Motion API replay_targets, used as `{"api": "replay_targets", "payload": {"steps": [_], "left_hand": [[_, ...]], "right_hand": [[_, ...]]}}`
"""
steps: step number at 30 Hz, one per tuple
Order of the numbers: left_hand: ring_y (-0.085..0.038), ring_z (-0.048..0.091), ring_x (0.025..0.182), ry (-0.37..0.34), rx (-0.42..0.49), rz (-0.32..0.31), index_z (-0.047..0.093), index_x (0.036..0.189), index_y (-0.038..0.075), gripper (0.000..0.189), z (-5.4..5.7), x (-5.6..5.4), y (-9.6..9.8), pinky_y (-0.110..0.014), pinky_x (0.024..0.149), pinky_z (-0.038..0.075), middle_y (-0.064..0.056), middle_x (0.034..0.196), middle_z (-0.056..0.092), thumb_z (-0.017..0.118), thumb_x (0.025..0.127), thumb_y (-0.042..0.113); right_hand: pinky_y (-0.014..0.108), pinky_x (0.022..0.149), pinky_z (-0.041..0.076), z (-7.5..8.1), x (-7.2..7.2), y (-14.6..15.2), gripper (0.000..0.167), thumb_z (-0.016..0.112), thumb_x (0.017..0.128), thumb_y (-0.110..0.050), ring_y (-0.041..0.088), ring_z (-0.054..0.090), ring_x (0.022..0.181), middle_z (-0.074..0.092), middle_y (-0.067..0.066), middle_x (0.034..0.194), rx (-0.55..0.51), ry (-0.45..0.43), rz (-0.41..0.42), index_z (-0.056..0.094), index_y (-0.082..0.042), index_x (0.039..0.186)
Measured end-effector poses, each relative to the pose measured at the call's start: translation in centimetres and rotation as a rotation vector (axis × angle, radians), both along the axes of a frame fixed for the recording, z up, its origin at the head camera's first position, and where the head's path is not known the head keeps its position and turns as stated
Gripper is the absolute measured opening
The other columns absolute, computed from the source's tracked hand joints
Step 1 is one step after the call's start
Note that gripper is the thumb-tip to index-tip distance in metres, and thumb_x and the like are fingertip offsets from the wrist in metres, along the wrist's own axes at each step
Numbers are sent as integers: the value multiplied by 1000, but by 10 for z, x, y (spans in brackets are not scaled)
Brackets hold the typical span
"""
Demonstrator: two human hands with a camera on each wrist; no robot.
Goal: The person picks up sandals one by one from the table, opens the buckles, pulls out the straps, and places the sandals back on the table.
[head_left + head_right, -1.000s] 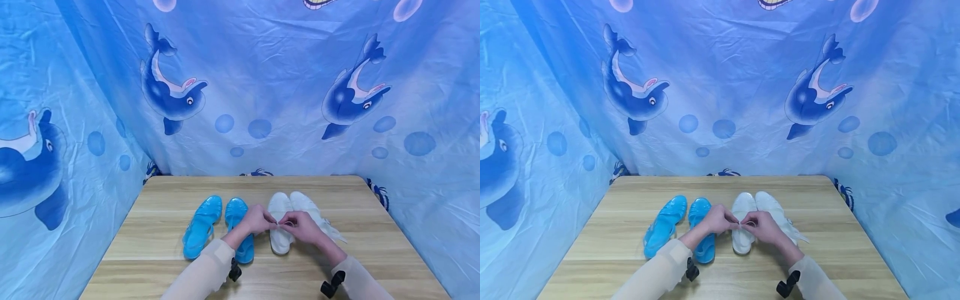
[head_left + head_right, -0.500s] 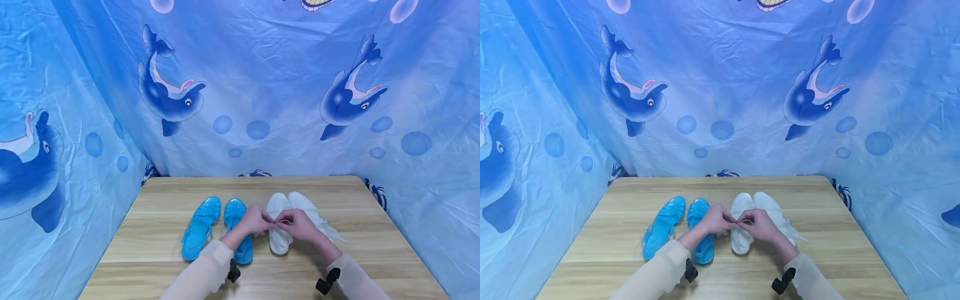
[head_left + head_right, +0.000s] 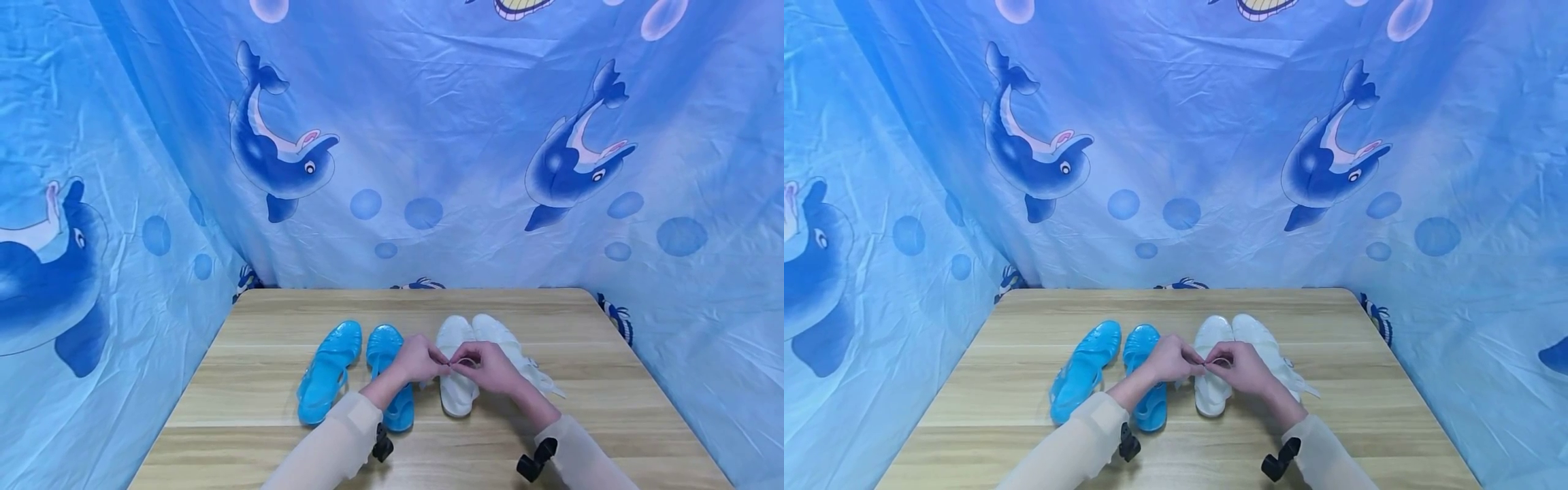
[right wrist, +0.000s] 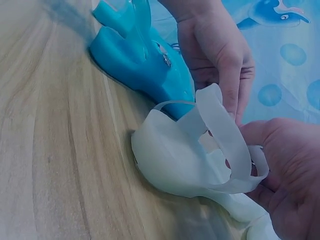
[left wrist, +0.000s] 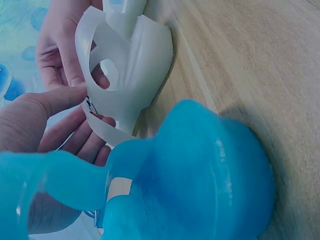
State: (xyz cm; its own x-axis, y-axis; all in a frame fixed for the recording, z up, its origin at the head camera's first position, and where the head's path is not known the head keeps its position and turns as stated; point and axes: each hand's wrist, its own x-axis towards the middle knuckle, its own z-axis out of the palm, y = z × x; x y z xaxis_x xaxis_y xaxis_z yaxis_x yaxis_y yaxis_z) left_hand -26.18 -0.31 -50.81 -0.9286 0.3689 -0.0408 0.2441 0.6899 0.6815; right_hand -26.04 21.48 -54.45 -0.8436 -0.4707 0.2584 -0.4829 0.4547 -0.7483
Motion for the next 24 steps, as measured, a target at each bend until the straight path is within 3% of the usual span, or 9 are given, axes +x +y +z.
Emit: {"api": "replay_targets", "payload": {"steps": [14, 24], "left_hand": [[-8, 71, 91, -19, 8, 12, 88, 95, 20, 11, 2, 3, -1, -23, 71, 55, 6, 91, 84, 88, 88, 29], [-2, 67, 84, -4, -2, 12, 88, 94, 21, 10, -2, 1, -3, -20, 67, 53, 7, 90, 83, 89, 87, 29]], "right_hand": [[24, 85, 61, -1, 2, 0, 13, 79, 96, -14, 3, 74, 93, 80, -8, 95, -6, -10, -19, 80, -27, 92], [23, 86, 60, 1, -1, -4, 8, 80, 96, -18, 4, 74, 94, 78, -10, 95, 15, -40, 11, 77, -24, 92]]}}
